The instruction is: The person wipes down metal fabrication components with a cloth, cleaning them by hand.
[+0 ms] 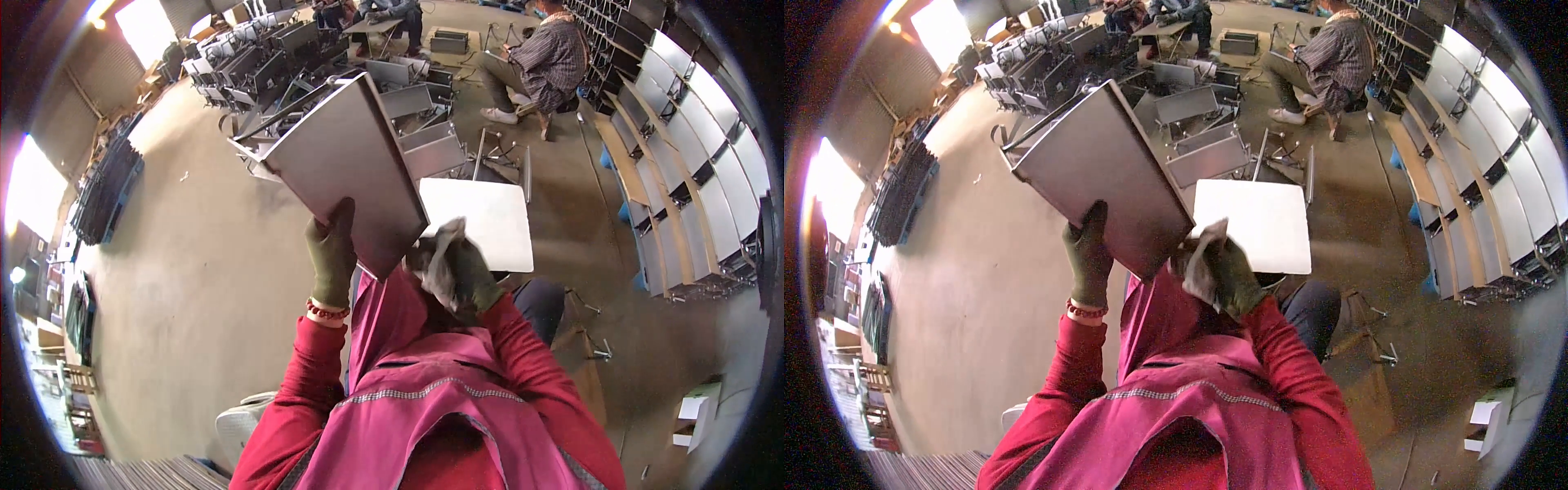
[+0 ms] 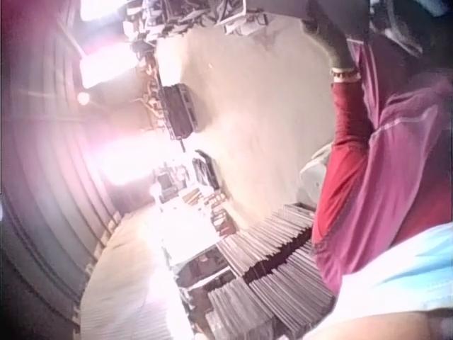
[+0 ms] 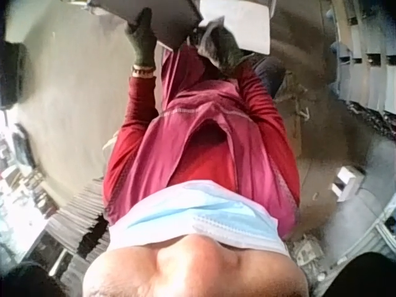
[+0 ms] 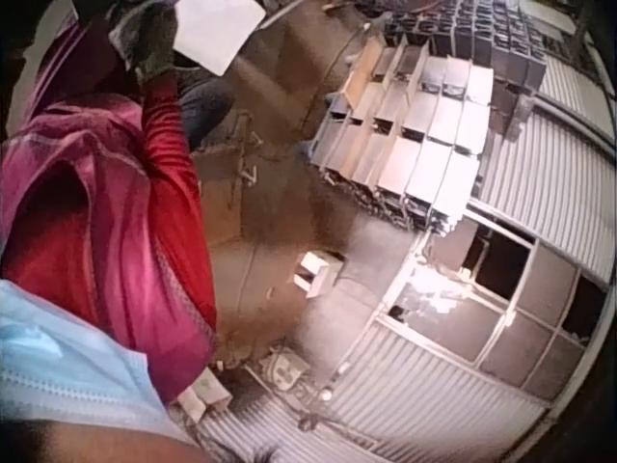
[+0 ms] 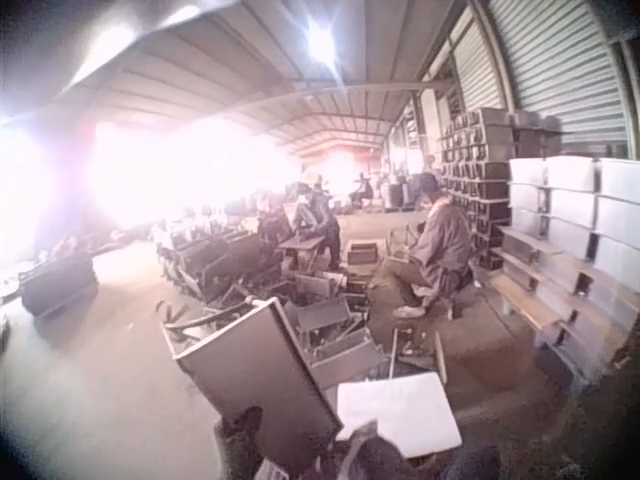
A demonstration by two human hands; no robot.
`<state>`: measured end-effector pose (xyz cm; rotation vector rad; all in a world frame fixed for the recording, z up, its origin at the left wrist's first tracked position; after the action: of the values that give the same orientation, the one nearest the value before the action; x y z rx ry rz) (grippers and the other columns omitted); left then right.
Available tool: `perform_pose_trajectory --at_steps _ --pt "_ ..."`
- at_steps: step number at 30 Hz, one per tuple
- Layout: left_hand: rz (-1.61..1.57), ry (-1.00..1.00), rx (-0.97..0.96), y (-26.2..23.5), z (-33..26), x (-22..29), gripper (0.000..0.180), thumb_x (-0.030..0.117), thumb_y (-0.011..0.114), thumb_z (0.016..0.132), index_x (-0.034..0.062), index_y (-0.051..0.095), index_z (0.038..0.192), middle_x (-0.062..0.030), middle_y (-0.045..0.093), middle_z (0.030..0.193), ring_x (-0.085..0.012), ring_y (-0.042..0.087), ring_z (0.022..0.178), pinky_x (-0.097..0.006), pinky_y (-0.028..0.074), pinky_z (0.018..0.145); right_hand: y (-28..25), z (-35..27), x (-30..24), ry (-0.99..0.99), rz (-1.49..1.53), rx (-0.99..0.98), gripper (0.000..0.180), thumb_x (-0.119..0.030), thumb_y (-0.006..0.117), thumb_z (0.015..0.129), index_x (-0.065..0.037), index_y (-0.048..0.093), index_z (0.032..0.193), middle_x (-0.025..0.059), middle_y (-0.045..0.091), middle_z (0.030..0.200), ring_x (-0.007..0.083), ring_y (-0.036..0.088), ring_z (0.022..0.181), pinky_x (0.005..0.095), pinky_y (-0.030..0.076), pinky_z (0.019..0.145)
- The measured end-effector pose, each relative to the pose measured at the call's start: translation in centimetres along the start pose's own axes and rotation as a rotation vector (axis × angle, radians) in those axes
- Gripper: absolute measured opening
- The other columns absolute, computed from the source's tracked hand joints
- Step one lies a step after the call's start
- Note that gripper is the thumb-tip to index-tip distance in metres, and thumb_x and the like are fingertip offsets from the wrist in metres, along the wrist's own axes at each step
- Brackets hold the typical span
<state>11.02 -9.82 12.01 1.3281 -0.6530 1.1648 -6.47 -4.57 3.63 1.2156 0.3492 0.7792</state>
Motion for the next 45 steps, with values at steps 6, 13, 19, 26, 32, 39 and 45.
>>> perform_pose_trajectory --at_steps 6,13,19,26,32,39,45 --pt "0.354 0.23 -0.159 1.6 -1.6 0.5 0.009 0.006 0.059 0.085 -0.0022 0.061 0.086 0.0026 0.058 0.072 -0.0056 0.047 0.063 -0.023 0.038 0.053 8.7 2.5 -10.9 -0.824 -1.659 0.338 0.035 -0.028 0.051 0.091 -0.004 0.048 0.116 0.0034 0.053 0.103 0.0139 0.053 0.089 0.0274 0.046 0.077" --pt "0.376 0.253 -0.186 1.6 -3.2 -0.2 0.009 0.007 0.058 0.085 -0.0009 0.061 0.086 0.0012 0.056 0.068 -0.0053 0.046 0.061 -0.023 0.038 0.053 11.8 9.4 -8.8 -0.559 -1.646 0.294 0.039 -0.022 0.056 0.089 -0.002 0.045 0.121 0.0062 0.056 0.107 0.0126 0.053 0.093 0.0257 0.046 0.081" --pt "0.484 0.129 -0.205 0.4 -4.3 -1.4 0.01 0.006 0.057 0.085 -0.0006 0.061 0.09 -0.0002 0.058 0.072 -0.0065 0.049 0.064 -0.025 0.041 0.056 10.0 9.3 -8.9 -0.615 -1.728 0.235 0.034 -0.017 0.055 0.087 0.001 0.05 0.116 0.0085 0.06 0.104 0.0151 0.056 0.091 0.0279 0.046 0.08" --pt "0.817 0.294 -0.664 1.2 -4.6 1.9 0.02 0.009 0.06 0.079 -0.0002 0.062 0.096 -0.0107 0.065 0.087 -0.0168 0.061 0.078 -0.03 0.048 0.069 9.2 7.9 -9.4 -0.653 -1.859 0.311 0.032 -0.017 0.053 0.087 0.002 0.052 0.113 0.0108 0.061 0.101 0.0169 0.057 0.09 0.0287 0.046 0.079" --pt "0.463 0.775 -0.265 -1.0 -3.2 13.6 0.022 0.007 0.047 0.088 -0.0062 0.062 0.099 -0.0136 0.066 0.091 -0.0195 0.062 0.083 -0.03 0.049 0.076 9.3 8.1 -8.7 -0.645 -1.709 0.233 0.029 -0.016 0.052 0.088 0.002 0.052 0.112 0.0099 0.061 0.1 0.0155 0.057 0.091 0.0285 0.047 0.081" --pt "0.703 0.652 -0.505 5.3 2.0 11.9 0.026 0.017 0.047 0.086 0.0007 0.066 0.086 -0.0099 0.061 0.068 -0.0178 0.058 0.064 -0.028 0.044 0.063 9.0 8.3 -8.5 -0.655 -1.751 0.266 0.035 -0.019 0.054 0.089 -0.003 0.049 0.119 0.0081 0.058 0.108 0.014 0.055 0.095 0.0276 0.047 0.082" --pt "0.74 0.73 -0.473 7.3 0.9 11.7 0.026 0.019 0.046 0.086 0.003 0.066 0.079 -0.0073 0.059 0.061 -0.018 0.053 0.054 -0.028 0.04 0.055 6.6 4.1 -9.8 -0.841 -1.207 0.243 0.039 -0.019 0.053 0.09 -0.006 0.042 0.126 0.0077 0.054 0.114 0.0154 0.053 0.102 0.029 0.046 0.084"
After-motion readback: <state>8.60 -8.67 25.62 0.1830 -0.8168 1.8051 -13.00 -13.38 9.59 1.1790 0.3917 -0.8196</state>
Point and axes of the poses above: each hand's wrist, its own z-axis towards the middle knuckle, its own y-axis out of the palm, x = y × z, the point moved 8 cm from there along z, towards the middle knuckle
